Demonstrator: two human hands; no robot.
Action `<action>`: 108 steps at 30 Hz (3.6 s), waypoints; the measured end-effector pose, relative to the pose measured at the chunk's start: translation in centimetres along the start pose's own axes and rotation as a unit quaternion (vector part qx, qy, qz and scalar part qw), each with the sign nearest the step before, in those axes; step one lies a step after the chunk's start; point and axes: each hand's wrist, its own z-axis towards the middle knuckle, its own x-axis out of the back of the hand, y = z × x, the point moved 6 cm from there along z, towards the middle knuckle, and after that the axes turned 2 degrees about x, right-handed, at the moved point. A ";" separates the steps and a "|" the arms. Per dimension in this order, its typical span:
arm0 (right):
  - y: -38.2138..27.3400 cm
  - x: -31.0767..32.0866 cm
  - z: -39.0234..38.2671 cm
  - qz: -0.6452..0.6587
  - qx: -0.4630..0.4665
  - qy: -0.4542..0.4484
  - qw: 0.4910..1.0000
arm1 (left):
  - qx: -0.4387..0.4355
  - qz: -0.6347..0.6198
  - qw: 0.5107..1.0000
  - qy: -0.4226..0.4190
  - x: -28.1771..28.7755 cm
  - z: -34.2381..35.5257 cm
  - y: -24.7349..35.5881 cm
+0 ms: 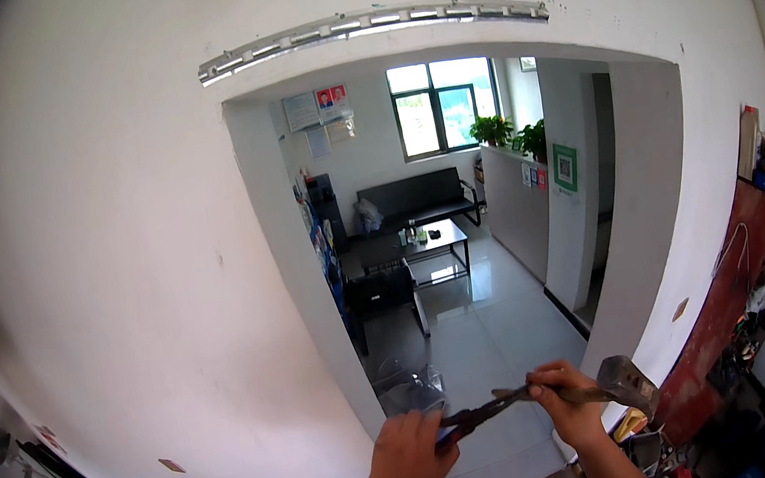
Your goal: The person uses pliers to hold a nail and a hammer to drive it into a metal track mounted on the wall above a doorway. They repeatedly hammer the nail at various points along the track to secure it in place.
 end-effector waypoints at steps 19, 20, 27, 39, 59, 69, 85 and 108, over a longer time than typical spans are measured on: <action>4.7 0.7 -3.4 0.183 -0.251 0.072 0.948 | 0.026 0.180 0.930 0.321 19.1 28.0 -10.9; 4.9 0.9 -3.6 0.178 -0.263 0.070 0.946 | 0.015 0.193 0.924 0.330 19.1 28.3 -11.2; 6.0 2.3 -3.8 0.173 -0.296 0.092 0.935 | 0.023 0.219 0.914 0.342 18.1 29.0 -13.4; 5.7 3.1 -0.7 0.211 -0.275 0.110 0.932 | -0.013 0.110 0.950 0.291 14.6 25.7 -10.0; -10.1 -3.3 12.7 0.368 0.092 0.014 0.925 | 0.066 -0.285 0.956 0.030 3.3 8.8 0.4; -10.4 -3.4 12.5 0.366 0.099 0.038 0.924 | 0.062 -0.243 0.968 0.012 4.4 8.7 0.5; -9.5 -3.5 12.2 0.327 0.036 0.094 0.940 | 0.073 -0.107 0.978 0.161 8.7 12.5 -2.8; 5.7 -1.2 -1.2 0.176 -0.227 0.042 0.957 | 0.001 0.287 0.897 0.337 21.5 28.7 -13.2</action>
